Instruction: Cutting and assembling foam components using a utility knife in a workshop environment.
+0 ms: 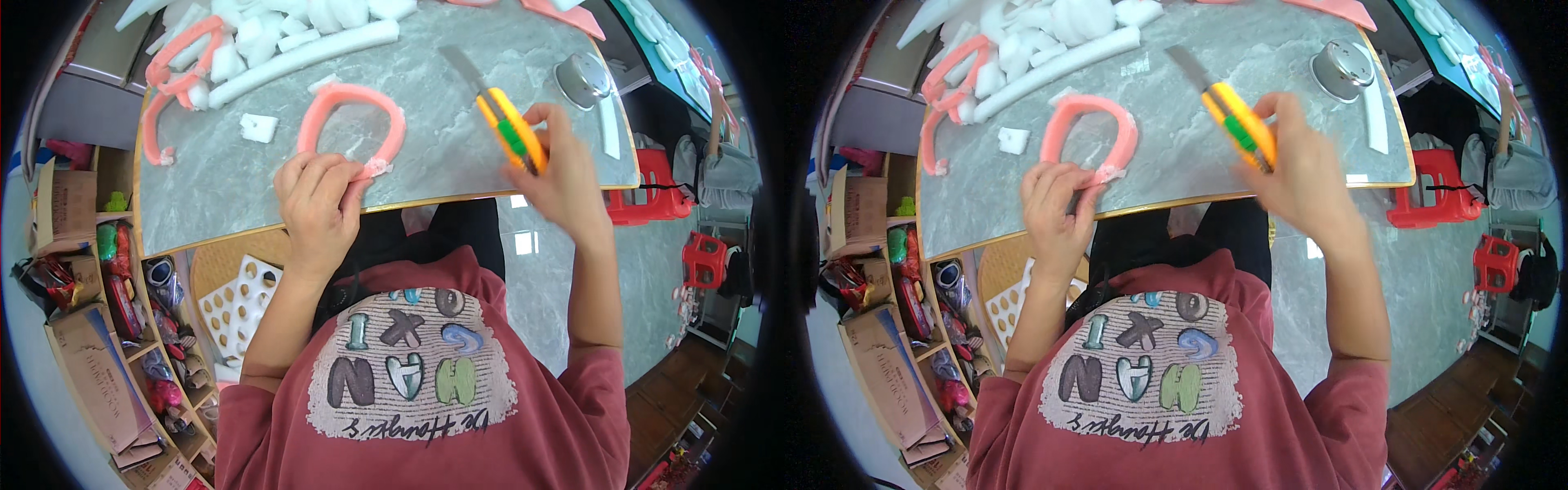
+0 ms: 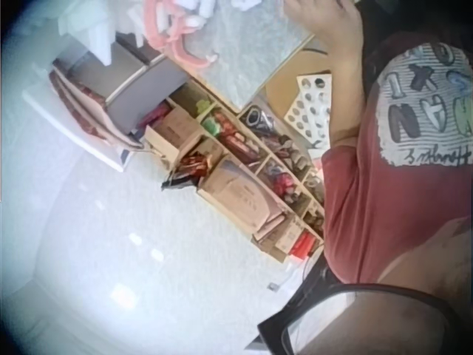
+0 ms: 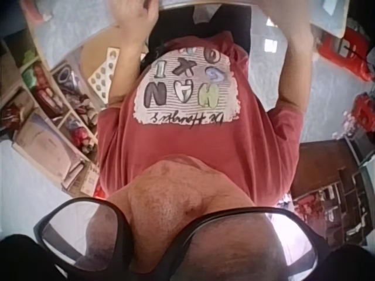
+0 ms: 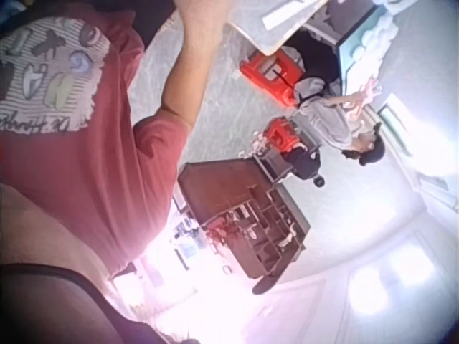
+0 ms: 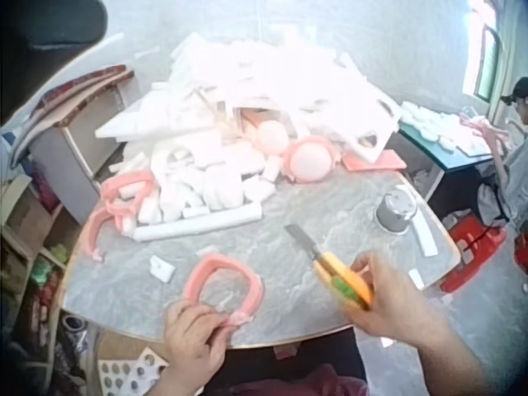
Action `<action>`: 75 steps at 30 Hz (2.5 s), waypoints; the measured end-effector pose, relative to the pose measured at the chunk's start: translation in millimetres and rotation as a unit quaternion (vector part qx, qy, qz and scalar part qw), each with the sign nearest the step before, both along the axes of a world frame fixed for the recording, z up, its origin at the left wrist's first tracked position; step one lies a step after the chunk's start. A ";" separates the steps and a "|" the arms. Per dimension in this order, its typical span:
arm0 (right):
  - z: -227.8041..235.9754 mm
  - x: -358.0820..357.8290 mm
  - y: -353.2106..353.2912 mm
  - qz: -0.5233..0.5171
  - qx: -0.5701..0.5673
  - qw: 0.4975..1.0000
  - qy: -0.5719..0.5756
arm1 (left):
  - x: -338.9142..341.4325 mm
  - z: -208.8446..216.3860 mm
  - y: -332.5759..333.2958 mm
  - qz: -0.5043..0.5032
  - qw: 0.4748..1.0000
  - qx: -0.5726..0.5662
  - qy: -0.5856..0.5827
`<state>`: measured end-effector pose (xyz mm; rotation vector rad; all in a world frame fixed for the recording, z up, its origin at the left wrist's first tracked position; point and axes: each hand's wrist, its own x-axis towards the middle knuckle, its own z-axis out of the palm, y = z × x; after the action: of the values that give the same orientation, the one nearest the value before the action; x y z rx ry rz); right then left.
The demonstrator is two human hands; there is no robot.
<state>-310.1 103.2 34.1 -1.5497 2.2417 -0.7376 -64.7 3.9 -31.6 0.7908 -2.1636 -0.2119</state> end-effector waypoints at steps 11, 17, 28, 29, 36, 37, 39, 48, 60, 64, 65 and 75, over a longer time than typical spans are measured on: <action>-7.5 62.7 35.4 0.223 0.049 0.971 -0.069 | -6.1 0.6 -4.1 0.016 1.000 -0.008 0.009; -10.8 69.3 33.0 0.227 0.069 0.971 0.002 | -8.3 -0.7 -4.7 0.020 1.000 -0.007 0.008; -12.1 67.9 28.8 0.238 0.055 0.970 0.015 | -8.4 -2.9 -7.2 0.026 1.000 -0.010 -0.007; -12.3 67.7 28.0 0.239 0.057 0.969 0.017 | -8.9 -3.4 -7.5 0.026 1.000 -0.011 -0.007; -2.3 72.8 21.6 0.238 0.158 0.958 0.032 | -7.7 -5.0 -7.5 0.027 1.000 -0.007 -0.002; -7.7 72.4 23.7 0.221 0.103 0.970 0.018 | -8.2 -4.5 -7.6 0.025 1.000 -0.004 -0.004; -13.1 71.3 25.3 0.203 0.049 0.978 0.003 | -8.7 -4.1 -7.7 0.023 1.000 -0.002 -0.007; -13.4 68.3 18.9 0.189 0.047 0.980 -0.028 | -8.3 -4.5 -8.3 0.025 1.000 0.002 -0.013; -6.9 72.6 16.5 0.174 0.121 0.977 0.034 | -9.5 -4.1 -8.5 0.023 1.000 0.003 -0.018; -7.2 73.0 14.1 0.183 0.133 0.972 0.063 | -10.1 -4.8 -9.3 0.022 1.000 -0.005 -0.013; -7.8 73.5 13.6 0.181 0.131 0.972 0.071 | -10.4 -4.5 -9.4 0.023 1.000 -0.006 -0.013; -3.5 66.2 1.9 0.209 0.143 0.966 0.059 | -11.3 -5.3 -10.5 0.015 1.000 -0.007 -0.008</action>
<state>-243.9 105.1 30.6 -1.8627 1.8892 -0.1978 -76.0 -6.6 -37.0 0.8187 -2.1653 -0.1763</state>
